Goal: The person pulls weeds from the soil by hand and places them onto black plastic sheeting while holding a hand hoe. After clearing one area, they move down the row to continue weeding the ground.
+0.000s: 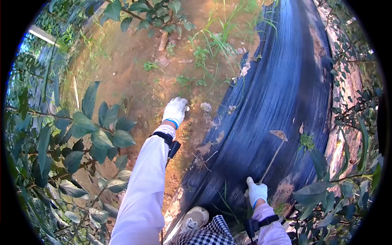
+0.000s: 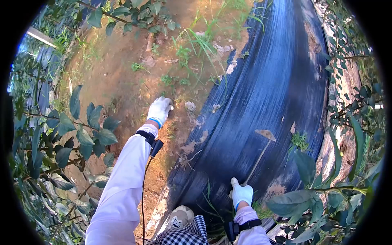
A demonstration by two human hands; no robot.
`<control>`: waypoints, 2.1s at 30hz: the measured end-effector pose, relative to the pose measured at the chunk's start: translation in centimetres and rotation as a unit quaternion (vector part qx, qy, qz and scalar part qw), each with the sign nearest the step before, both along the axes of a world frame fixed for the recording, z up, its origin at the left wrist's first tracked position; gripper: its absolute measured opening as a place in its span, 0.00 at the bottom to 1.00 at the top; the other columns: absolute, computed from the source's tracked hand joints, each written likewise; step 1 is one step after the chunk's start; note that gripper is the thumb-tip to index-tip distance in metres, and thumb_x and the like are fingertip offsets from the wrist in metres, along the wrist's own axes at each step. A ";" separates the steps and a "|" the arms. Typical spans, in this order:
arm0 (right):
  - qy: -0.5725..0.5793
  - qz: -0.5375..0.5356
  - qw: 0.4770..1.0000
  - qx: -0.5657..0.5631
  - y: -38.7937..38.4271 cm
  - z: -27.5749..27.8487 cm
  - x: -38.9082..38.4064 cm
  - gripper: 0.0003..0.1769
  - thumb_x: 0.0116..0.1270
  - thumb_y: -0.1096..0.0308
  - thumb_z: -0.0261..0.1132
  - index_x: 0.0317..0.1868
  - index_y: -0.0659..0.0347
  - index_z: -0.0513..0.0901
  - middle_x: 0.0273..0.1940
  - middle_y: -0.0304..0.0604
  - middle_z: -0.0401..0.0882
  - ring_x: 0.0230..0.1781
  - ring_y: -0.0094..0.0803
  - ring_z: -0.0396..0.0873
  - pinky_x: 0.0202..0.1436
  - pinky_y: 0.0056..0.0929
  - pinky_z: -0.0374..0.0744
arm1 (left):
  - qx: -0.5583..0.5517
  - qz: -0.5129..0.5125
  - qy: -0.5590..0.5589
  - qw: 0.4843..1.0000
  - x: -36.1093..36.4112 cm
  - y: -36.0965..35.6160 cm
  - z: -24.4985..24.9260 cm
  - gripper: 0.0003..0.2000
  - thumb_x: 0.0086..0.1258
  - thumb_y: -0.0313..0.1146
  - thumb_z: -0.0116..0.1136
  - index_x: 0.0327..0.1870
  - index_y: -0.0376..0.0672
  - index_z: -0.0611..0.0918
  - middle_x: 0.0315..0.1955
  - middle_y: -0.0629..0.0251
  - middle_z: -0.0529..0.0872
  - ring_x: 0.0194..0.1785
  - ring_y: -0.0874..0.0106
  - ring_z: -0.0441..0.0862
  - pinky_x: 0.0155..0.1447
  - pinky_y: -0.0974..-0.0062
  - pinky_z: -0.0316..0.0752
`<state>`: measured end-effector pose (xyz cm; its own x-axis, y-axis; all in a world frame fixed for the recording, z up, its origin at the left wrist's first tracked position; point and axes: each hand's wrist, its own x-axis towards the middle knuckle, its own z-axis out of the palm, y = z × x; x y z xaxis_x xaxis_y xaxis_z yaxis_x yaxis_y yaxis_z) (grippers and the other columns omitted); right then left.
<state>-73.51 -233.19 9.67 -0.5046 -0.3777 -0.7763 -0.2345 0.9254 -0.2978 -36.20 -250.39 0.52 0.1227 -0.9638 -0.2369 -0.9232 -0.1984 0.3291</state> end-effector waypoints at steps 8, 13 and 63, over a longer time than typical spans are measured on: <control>-0.005 0.021 1.000 0.005 -0.1 0.2 0.0 0.21 0.62 0.56 0.70 0.28 0.68 0.78 0.18 0.44 0.76 0.15 0.34 0.75 0.20 0.35 0.74 | -0.099 -0.039 0.014 0.994 -3.3 1.6 0.8 0.08 0.60 0.33 0.60 0.39 0.46 0.83 0.41 0.55 0.82 0.48 0.54 0.79 0.54 0.61 0.74; 0.002 0.037 0.999 0.014 -0.3 0.6 0.1 0.22 0.63 0.55 0.70 0.28 0.69 0.78 0.17 0.44 0.76 0.15 0.35 0.76 0.20 0.35 0.74 | -0.086 0.212 0.102 0.968 -3.5 -0.1 -0.6 0.11 0.60 0.35 0.62 0.42 0.44 0.83 0.46 0.55 0.80 0.54 0.53 0.76 0.56 0.60 0.73; 0.009 0.064 0.998 0.029 -0.8 0.9 0.2 0.21 0.63 0.58 0.70 0.26 0.69 0.77 0.15 0.44 0.76 0.13 0.31 0.74 0.19 0.31 0.75 | -0.208 0.234 -0.046 0.948 8.3 -5.2 -2.5 0.19 0.60 0.38 0.64 0.51 0.42 0.79 0.46 0.47 0.81 0.51 0.50 0.78 0.56 0.58 0.73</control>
<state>-73.34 -233.95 10.55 -0.4700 -0.3953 -0.7892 -0.3566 0.9029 -0.2399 -27.91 -255.58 -2.02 0.5626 -0.8058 0.1848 -0.7943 -0.4649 0.3912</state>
